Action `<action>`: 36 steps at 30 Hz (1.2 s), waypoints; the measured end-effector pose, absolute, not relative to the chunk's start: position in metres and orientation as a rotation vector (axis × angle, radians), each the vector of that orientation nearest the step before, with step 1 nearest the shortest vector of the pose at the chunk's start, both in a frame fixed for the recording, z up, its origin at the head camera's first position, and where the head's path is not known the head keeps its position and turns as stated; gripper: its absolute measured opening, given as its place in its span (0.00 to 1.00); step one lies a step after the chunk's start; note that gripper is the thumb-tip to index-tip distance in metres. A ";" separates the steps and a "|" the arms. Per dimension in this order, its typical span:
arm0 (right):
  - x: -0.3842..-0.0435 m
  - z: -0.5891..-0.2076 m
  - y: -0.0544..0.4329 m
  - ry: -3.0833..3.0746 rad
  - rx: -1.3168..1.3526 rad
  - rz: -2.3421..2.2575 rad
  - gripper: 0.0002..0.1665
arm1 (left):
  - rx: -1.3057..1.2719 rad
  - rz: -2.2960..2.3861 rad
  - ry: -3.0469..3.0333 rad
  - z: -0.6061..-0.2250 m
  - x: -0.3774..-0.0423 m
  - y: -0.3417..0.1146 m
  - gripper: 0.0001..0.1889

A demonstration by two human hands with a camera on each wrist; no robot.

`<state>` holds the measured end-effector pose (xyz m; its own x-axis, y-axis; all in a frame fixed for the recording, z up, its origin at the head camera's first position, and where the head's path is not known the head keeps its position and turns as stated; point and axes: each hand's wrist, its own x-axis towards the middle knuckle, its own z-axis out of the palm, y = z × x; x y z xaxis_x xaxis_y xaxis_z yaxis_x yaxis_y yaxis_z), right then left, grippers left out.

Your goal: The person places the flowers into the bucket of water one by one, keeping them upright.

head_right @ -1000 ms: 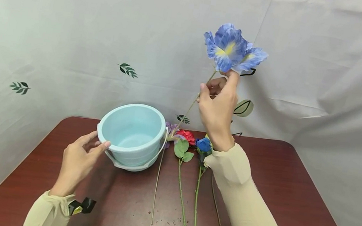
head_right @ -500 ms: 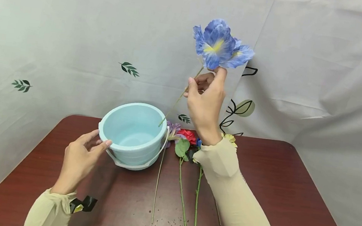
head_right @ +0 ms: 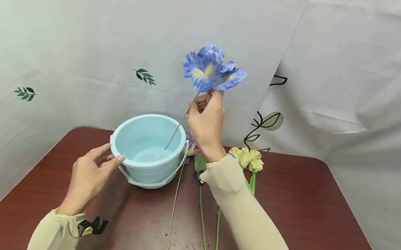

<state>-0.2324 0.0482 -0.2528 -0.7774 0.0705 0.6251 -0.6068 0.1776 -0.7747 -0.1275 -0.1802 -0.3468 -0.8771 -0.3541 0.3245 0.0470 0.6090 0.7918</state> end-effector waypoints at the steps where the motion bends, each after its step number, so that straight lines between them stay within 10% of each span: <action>1: -0.233 -0.254 0.046 -1.946 0.495 1.635 0.21 | 0.241 -1.188 -2.382 -0.347 -0.128 -0.180 0.29; 26: -0.247 -0.296 0.011 -2.388 0.451 1.493 0.21 | 0.230 -1.246 -2.351 -0.346 -0.128 -0.181 0.29; 36: -0.259 -0.311 0.001 -2.538 0.429 1.371 0.05 | 0.219 -1.250 -2.333 -0.348 -0.128 -0.181 0.28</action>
<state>-0.2590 0.0015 -0.3106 -0.9320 -0.1479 0.3309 -0.3578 0.5205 -0.7752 -0.1278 -0.1814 -0.3483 -0.8718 -0.3558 0.3367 0.0833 0.5696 0.8177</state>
